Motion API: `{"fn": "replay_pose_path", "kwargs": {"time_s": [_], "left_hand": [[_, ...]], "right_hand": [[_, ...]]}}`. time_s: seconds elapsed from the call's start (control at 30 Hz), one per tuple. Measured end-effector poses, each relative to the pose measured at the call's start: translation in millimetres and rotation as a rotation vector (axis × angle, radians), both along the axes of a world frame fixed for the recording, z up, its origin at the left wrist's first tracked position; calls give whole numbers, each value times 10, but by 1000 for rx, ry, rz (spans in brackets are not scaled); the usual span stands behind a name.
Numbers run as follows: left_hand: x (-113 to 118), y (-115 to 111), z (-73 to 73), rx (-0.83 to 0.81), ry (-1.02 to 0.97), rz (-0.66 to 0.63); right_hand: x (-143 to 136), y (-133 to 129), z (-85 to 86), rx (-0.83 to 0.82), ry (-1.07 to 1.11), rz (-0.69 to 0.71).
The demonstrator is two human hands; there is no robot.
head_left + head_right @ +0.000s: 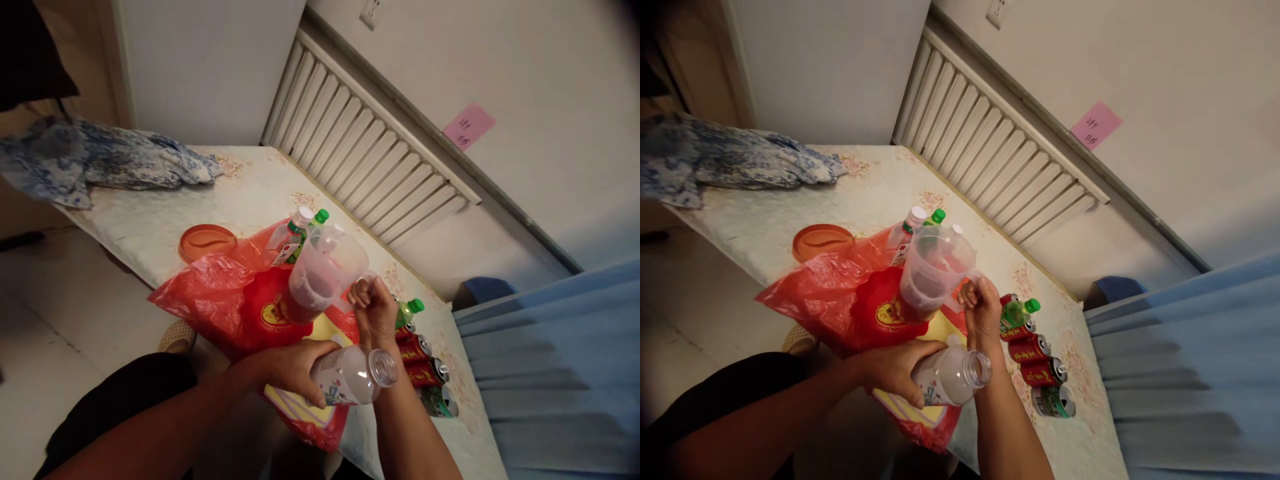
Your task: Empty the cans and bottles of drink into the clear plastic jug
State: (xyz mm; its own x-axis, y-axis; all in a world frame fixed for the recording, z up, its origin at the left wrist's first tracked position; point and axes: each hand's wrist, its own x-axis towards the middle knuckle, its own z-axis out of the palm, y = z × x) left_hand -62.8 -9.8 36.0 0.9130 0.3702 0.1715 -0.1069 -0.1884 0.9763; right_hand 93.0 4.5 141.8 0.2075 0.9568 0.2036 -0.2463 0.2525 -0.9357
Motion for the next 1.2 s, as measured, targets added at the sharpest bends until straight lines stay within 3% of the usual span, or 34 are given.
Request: {"fn": "replay_pose_path", "kwargs": {"time_s": [0.17, 0.4, 0.6, 0.87, 1.2], "left_hand": [[-60, 54, 129, -51, -16, 20], [-128, 157, 293, 20, -15, 121], [-169, 257, 356, 43, -26, 237], [-171, 436, 261, 86, 24, 458], [-185, 539, 127, 67, 39, 484]], "right_hand": [[168, -116, 358, 73, -8, -106], [456, -371, 840, 106, -105, -221], [750, -734, 1120, 40, -179, -280], [989, -1071, 1211, -52, -294, -292], [986, -1164, 1169, -99, -431, -263]]}}
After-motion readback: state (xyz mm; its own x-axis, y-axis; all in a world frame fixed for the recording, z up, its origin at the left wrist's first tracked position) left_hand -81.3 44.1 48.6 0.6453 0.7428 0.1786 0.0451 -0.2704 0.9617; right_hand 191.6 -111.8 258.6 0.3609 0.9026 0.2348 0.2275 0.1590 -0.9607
